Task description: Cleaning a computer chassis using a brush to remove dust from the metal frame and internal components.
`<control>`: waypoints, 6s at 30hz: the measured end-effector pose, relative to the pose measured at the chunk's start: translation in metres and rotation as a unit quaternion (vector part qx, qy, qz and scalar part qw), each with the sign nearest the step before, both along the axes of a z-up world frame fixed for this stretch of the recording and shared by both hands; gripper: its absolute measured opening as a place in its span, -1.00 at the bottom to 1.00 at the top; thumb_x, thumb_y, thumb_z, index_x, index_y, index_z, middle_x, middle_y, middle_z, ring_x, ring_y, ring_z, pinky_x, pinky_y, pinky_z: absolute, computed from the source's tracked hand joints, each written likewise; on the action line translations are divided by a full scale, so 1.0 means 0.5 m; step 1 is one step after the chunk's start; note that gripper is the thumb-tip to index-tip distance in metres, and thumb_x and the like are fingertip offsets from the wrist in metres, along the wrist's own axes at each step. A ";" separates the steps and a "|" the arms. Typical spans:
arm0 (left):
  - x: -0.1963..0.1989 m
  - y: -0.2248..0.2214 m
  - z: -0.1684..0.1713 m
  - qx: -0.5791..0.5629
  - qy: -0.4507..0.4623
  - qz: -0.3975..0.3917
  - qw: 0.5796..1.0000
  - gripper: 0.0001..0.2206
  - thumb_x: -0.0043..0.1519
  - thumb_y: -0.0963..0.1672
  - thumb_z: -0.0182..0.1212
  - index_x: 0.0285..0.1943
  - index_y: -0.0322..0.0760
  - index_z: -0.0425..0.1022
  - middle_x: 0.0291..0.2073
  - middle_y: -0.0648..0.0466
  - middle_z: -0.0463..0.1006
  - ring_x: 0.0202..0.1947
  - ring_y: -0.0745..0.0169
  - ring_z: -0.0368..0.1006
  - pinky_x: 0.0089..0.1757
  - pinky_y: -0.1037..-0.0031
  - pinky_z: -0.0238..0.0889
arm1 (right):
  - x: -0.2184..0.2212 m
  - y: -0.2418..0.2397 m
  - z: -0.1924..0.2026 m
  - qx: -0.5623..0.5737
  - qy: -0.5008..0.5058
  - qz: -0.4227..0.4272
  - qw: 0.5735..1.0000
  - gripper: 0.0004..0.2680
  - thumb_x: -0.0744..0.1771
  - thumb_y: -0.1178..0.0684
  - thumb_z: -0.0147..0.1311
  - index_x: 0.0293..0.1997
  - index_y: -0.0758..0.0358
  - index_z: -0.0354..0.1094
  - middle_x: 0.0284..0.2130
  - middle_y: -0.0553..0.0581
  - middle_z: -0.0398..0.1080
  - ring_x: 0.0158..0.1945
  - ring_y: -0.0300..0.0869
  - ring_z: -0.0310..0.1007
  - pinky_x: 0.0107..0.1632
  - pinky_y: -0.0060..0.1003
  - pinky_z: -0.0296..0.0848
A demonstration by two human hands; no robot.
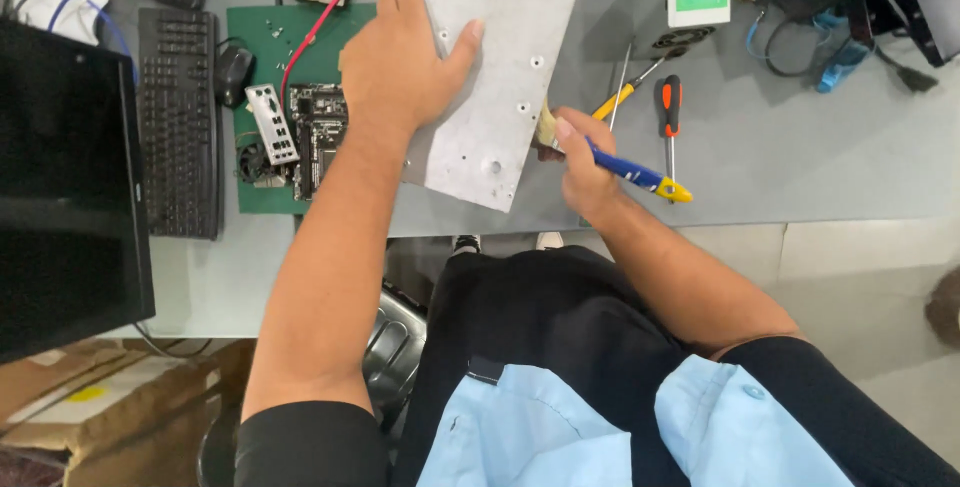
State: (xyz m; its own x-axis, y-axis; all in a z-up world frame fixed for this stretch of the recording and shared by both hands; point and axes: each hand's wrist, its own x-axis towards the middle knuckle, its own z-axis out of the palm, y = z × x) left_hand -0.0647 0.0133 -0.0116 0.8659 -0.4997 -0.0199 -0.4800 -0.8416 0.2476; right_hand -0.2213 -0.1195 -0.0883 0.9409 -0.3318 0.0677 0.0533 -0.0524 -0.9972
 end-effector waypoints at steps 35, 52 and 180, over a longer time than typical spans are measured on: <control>-0.032 0.012 0.025 -0.122 0.116 0.048 0.985 -0.47 0.23 0.12 -0.40 0.20 -0.23 0.16 -0.02 -0.06 0.40 -0.04 0.01 0.37 -0.04 0.23 0.20 | 0.016 -0.041 0.132 -0.469 -0.253 0.266 0.803 -0.77 0.33 -0.07 -0.34 -0.04 -0.04 0.27 0.09 -0.14 0.24 0.31 -0.16 -0.06 0.22 0.12 -0.63; -0.009 0.018 0.045 -0.087 0.185 0.100 0.974 -0.50 0.21 0.14 -0.34 -0.11 -0.22 0.40 -0.26 -0.07 0.49 -0.14 -0.07 0.39 -0.11 0.16 0.23 | -0.062 -0.032 -0.097 -0.226 -0.114 0.027 0.967 -0.63 0.31 -0.09 -0.35 0.08 0.35 0.24 0.00 0.31 0.24 0.14 0.21 0.13 0.18 0.00 0.04; -0.082 0.384 -0.160 -0.467 0.246 0.140 0.838 -0.47 0.17 0.21 -0.58 -0.64 -0.10 0.03 -0.60 0.04 0.31 -0.46 0.25 0.17 -0.07 0.41 -0.01 | 0.010 -0.049 0.023 -0.325 -0.035 -0.161 0.931 -0.84 0.30 0.10 -0.05 -0.05 0.19 0.26 -0.24 0.19 0.39 -0.18 0.08 0.39 -0.14 -0.11 0.36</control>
State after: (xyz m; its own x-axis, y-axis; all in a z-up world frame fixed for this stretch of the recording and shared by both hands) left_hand -0.1058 0.2056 -0.0917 0.9537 -0.2745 -0.1228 0.0578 -0.2334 0.9707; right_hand -0.2163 -0.1438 -0.0768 0.7851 -0.4632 0.4111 -0.0055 -0.6690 -0.7432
